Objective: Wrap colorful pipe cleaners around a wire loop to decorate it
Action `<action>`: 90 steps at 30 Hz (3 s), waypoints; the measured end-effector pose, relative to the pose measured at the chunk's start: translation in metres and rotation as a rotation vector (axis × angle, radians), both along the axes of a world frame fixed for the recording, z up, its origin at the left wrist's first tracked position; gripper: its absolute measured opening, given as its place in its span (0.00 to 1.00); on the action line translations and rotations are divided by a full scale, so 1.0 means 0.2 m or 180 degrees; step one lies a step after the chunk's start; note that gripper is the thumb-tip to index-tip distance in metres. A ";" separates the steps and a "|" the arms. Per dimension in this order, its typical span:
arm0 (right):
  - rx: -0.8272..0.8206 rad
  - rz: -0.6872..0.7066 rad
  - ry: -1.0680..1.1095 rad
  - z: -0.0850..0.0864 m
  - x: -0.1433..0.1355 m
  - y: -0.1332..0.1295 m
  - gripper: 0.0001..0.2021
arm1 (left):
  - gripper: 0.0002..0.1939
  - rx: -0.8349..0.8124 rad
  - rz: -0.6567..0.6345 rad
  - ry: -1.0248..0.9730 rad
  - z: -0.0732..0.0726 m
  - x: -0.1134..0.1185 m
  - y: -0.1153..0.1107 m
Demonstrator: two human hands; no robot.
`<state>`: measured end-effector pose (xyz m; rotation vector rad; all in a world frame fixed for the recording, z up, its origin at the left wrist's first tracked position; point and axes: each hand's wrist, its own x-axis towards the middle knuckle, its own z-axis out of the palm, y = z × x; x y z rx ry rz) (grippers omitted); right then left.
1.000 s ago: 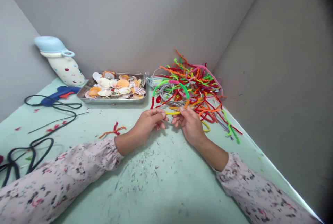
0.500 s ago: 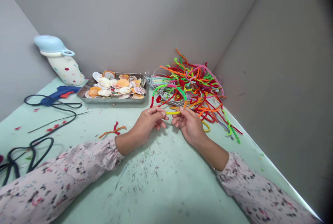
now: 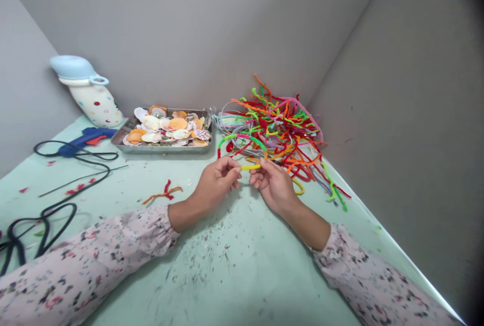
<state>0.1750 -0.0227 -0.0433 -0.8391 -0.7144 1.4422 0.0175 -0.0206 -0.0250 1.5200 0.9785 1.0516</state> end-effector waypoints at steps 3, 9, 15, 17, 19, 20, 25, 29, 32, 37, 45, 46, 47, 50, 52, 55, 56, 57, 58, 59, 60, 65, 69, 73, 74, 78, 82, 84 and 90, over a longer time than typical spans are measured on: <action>0.0004 0.0013 -0.0025 -0.01 0.01 0.01 0.09 | 0.05 0.0125 0.0087 0.0137 0.00 0.01 -0.02; -0.0121 0.0006 0.0016 0.00 0.00 0.01 0.11 | 0.07 0.0417 0.0161 0.0547 -0.01 0.00 -0.03; -0.0239 -0.0026 0.0082 0.02 -0.01 0.00 0.11 | 0.08 0.1210 0.0188 0.1121 -0.01 -0.02 -0.02; -0.0260 -0.0015 0.0096 0.02 -0.01 -0.01 0.11 | 0.08 0.1526 0.0191 0.1335 -0.01 -0.02 -0.02; -0.0268 -0.0004 0.0111 0.01 0.00 0.00 0.11 | 0.08 0.1784 0.0155 0.1522 0.00 -0.03 -0.02; -0.0263 -0.0002 0.0108 0.01 0.00 0.00 0.11 | 0.08 0.1852 0.0137 0.1575 0.00 -0.03 -0.02; -0.0075 -0.0045 -0.0046 0.01 0.00 0.00 0.11 | 0.07 0.1085 0.0020 0.1059 0.00 -0.02 -0.03; 0.0147 -0.0085 -0.0313 0.01 0.01 0.00 0.12 | 0.11 0.0184 -0.0163 0.0328 -0.01 -0.01 -0.02; 0.0286 -0.0026 -0.0484 0.00 0.01 0.00 0.12 | 0.15 -0.0172 -0.0121 0.0017 -0.02 0.00 -0.01; 0.0409 0.0004 -0.0626 -0.02 0.01 -0.01 0.13 | 0.14 -0.0142 -0.0063 0.0145 -0.04 0.00 0.00; 0.0348 0.0020 -0.0625 -0.01 0.00 -0.01 0.13 | 0.06 0.0420 0.0022 0.0585 -0.01 -0.01 -0.02; 0.0342 0.0035 -0.0603 -0.01 0.00 -0.01 0.13 | 0.06 0.0496 0.0052 0.0634 0.00 -0.01 -0.02; 0.0330 0.0044 -0.0572 0.00 0.00 -0.01 0.13 | 0.06 0.0565 0.0076 0.0677 0.00 -0.02 -0.02; 0.0265 0.0000 -0.0425 0.00 0.01 0.00 0.15 | 0.06 0.0731 0.0119 0.0759 0.01 -0.02 -0.02; 0.0230 -0.0073 -0.0379 0.00 0.01 0.01 0.17 | 0.07 0.0798 0.0100 0.0840 0.01 -0.03 -0.03; 0.0224 -0.0195 -0.0494 0.00 0.02 0.01 0.17 | 0.06 0.0912 0.0082 0.0994 0.01 -0.03 -0.03; 0.0210 -0.0235 -0.0525 0.00 0.02 0.01 0.17 | 0.06 0.0971 0.0106 0.1040 0.01 -0.03 -0.03; 0.0196 -0.0268 -0.0548 0.00 0.02 0.01 0.16 | 0.06 0.1039 0.0141 0.1079 0.02 -0.04 -0.03; 0.0181 -0.0291 -0.0554 0.00 0.02 0.01 0.16 | 0.06 0.1108 0.0170 0.1115 0.02 -0.04 -0.03; 0.0174 -0.0312 -0.0553 0.00 0.02 0.01 0.16 | 0.06 0.1170 0.0197 0.1136 0.02 -0.04 -0.03; 0.0177 -0.0327 -0.0559 0.00 0.02 0.01 0.16 | 0.07 0.1208 0.0215 0.1144 0.02 -0.04 -0.03; 0.0261 -0.0359 -0.0718 -0.03 0.03 0.01 0.15 | 0.07 0.0738 0.0095 0.0869 0.00 -0.03 -0.01; 0.0303 -0.0383 -0.0790 -0.04 0.04 0.02 0.15 | 0.12 0.0375 -0.0040 0.0613 -0.03 -0.02 0.00; 0.0299 -0.0355 -0.0844 -0.04 0.04 0.01 0.15 | 0.13 0.0304 -0.0063 0.0544 -0.05 -0.01 0.01; 0.0296 -0.0336 -0.0853 -0.04 0.04 0.01 0.15 | 0.12 0.0289 -0.0065 0.0526 -0.05 -0.01 0.02; 0.0287 -0.0258 -0.0898 -0.04 0.04 0.01 0.15 | 0.09 0.0340 -0.0073 0.0544 -0.03 -0.02 0.02; 0.0353 -0.0272 -0.0912 -0.04 0.04 0.01 0.15 | 0.08 0.0331 -0.0075 0.0528 0.00 -0.02 0.01; 0.0381 -0.0309 -0.0917 -0.04 0.04 0.01 0.15 | 0.08 0.0225 -0.0033 0.0458 0.01 -0.02 0.01; 0.0327 -0.0704 -0.0704 -0.03 0.04 0.02 0.16 | 0.24 -0.0084 -0.0290 0.0200 -0.02 -0.01 0.00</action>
